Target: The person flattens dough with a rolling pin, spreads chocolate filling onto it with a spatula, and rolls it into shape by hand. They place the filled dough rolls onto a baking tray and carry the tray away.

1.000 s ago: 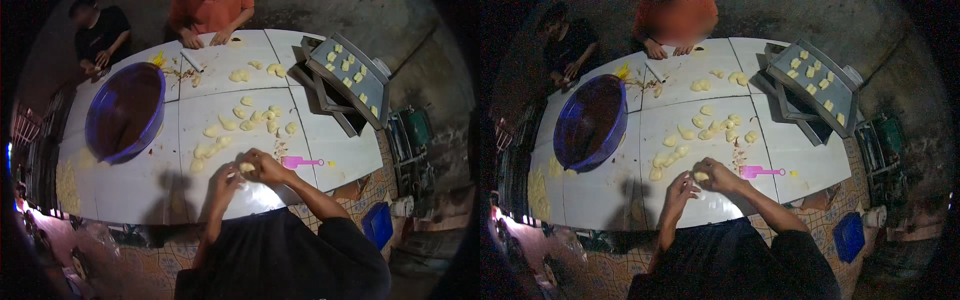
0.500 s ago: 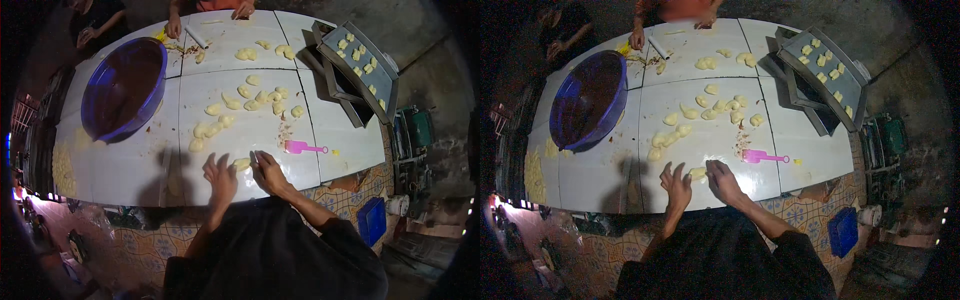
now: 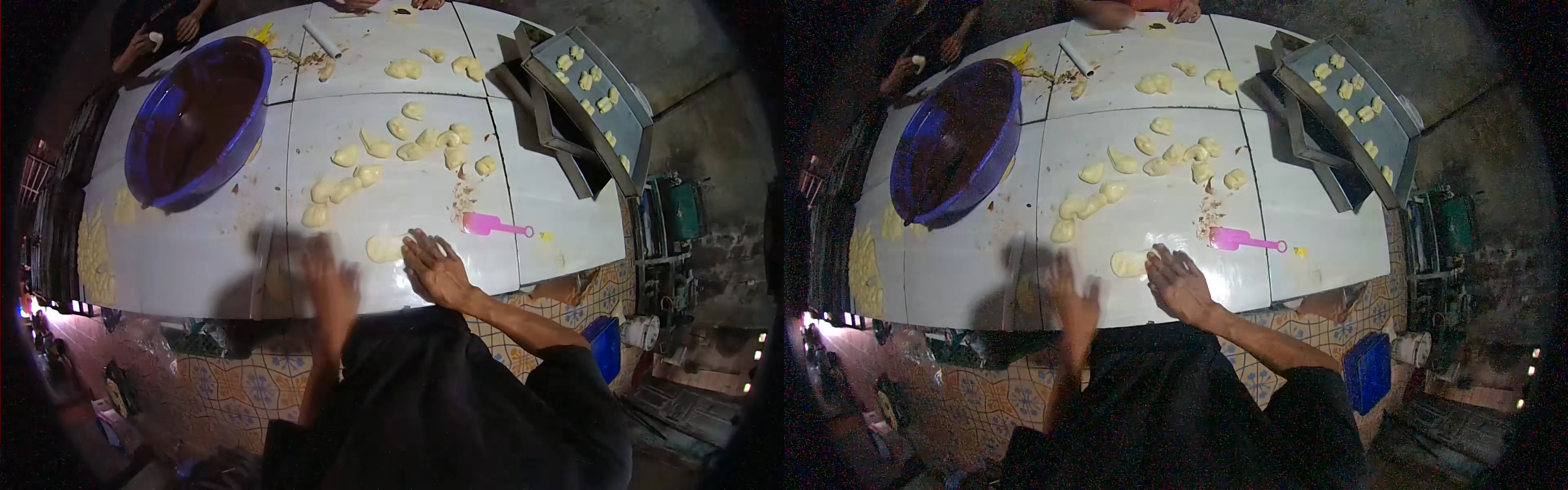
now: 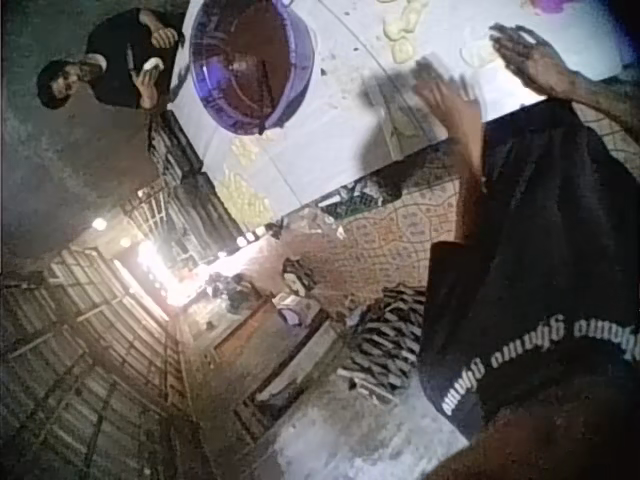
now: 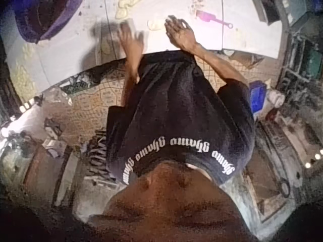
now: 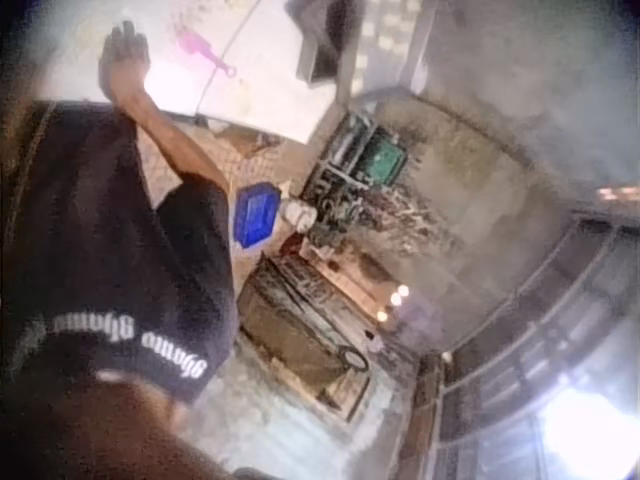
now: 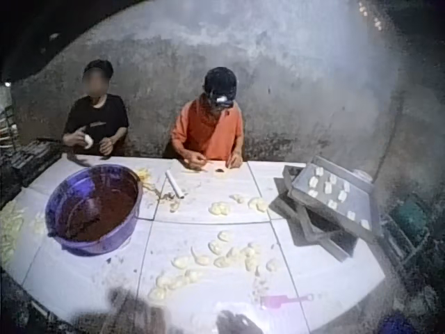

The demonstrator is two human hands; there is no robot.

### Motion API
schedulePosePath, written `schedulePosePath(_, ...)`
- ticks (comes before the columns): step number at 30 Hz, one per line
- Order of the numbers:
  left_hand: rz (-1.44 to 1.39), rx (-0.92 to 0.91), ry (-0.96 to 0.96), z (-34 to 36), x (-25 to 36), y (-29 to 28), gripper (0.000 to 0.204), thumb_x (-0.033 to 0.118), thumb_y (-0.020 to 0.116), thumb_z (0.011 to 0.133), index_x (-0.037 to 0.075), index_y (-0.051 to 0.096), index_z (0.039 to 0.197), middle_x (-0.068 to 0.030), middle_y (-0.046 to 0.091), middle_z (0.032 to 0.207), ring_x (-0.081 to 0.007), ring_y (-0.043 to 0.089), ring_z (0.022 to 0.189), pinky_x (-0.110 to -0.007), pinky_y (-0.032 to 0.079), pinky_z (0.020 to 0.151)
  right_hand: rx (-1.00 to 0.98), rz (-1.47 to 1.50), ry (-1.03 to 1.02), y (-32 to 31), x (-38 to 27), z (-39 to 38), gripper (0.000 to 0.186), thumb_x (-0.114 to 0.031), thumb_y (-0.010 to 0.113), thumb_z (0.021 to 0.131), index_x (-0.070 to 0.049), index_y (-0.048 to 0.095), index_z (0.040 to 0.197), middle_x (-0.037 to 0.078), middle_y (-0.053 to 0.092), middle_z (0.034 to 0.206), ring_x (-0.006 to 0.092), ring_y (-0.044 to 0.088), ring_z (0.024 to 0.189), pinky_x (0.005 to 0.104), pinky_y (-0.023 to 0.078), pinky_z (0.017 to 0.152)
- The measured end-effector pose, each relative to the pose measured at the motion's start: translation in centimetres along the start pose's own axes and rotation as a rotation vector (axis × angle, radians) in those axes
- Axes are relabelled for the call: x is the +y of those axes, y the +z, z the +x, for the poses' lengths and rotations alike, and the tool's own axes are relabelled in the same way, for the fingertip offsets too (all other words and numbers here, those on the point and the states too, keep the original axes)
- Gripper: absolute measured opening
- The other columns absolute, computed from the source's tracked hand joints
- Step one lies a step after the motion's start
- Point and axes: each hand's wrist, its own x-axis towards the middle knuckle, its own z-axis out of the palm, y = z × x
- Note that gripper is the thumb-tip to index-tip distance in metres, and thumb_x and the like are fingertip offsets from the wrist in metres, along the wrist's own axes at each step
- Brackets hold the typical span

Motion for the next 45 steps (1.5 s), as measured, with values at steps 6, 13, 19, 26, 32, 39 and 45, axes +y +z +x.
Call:
schedulePosePath(6,0.304,-0.178,-0.379,2.1,-8.8,-8.6,0.050,0.010,0.063,0.086,-0.001,0.053,0.134,-0.0236,0.057,0.129,-0.0404,0.054,0.118,-0.045,0.046,0.095,-0.028,0.195,0.041,-0.7,1.2,-1.0,0.043,-0.020,0.054,0.096,0.001,0.053,0.133,0.019,0.051,0.146,0.0402,0.037,0.142,0.0532,0.038,0.109)
schedulePosePath(13,0.001,0.347,-0.382,3.0,-9.3,-8.7,0.043,0.007,0.066,0.085,-0.003,0.056,0.126,-0.0236,0.063,0.103,-0.0426,0.060,0.099,-0.051,0.047,0.086,0.310,0.413,0.034,-3.2,2.1,-1.3,0.062,-0.007,0.061,0.091,-0.006,0.039,0.149,0.028,0.039,0.151,0.0463,0.043,0.136,0.0511,0.048,0.103)
schedulePosePath(19,-0.128,-0.103,0.516,2.3,3.8,-5.2,0.031,0.011,0.067,0.086,0.008,0.065,0.117,-0.0114,0.066,0.107,-0.0281,0.061,0.106,-0.043,0.046,0.095,0.373,0.313,-0.095,-5.0,0.9,-0.3,0.064,-0.011,0.072,0.086,-0.006,0.046,0.145,0.027,0.051,0.139,0.0392,0.056,0.120,0.0458,0.052,0.096)
schedulePosePath(26,0.065,0.009,0.325,0.3,5.5,-0.5,0.029,0.004,0.059,0.083,0.004,0.067,0.111,-0.0144,0.061,0.109,-0.0334,0.057,0.111,-0.044,0.046,0.096,0.246,0.262,0.025,0.3,2.7,-0.5,0.035,-0.012,0.073,0.084,-0.002,0.064,0.116,0.016,0.062,0.114,0.0335,0.058,0.104,0.0443,0.046,0.086)
schedulePosePath(32,-0.085,-0.126,0.285,-0.8,4.3,-0.7,0.044,0.022,0.060,0.091,0.001,0.057,0.129,-0.0182,0.053,0.134,-0.0377,0.042,0.133,-0.055,0.030,0.111,0.261,0.313,-0.019,-0.1,2.2,-1.9,0.046,-0.024,0.072,0.085,-0.009,0.066,0.128,0.010,0.064,0.110,0.0269,0.059,0.100,0.0408,0.042,0.090)
schedulePosePath(39,0.217,0.013,0.100,11.7,7.0,2.6,0.066,0.038,0.042,0.103,0.004,0.025,0.157,-0.0224,0.015,0.164,-0.0438,0.009,0.152,-0.072,0.003,0.114,0.214,-0.085,0.373,-0.3,4.7,7.2,0.038,-0.034,0.056,0.096,-0.025,0.063,0.133,0.020,0.051,0.126,0.0364,0.044,0.117,0.0513,0.036,0.095)
schedulePosePath(45,-0.202,0.439,0.172,14.8,8.8,1.1,0.075,0.027,0.059,0.097,0.004,0.021,0.157,-0.0256,0.025,0.159,-0.0429,0.019,0.149,-0.066,0.011,0.116,0.385,0.170,0.470,-1.7,11.8,4.5,0.039,-0.027,0.064,0.091,-0.016,0.065,0.128,0.019,0.056,0.123,0.0371,0.045,0.122,0.0507,0.039,0.100)
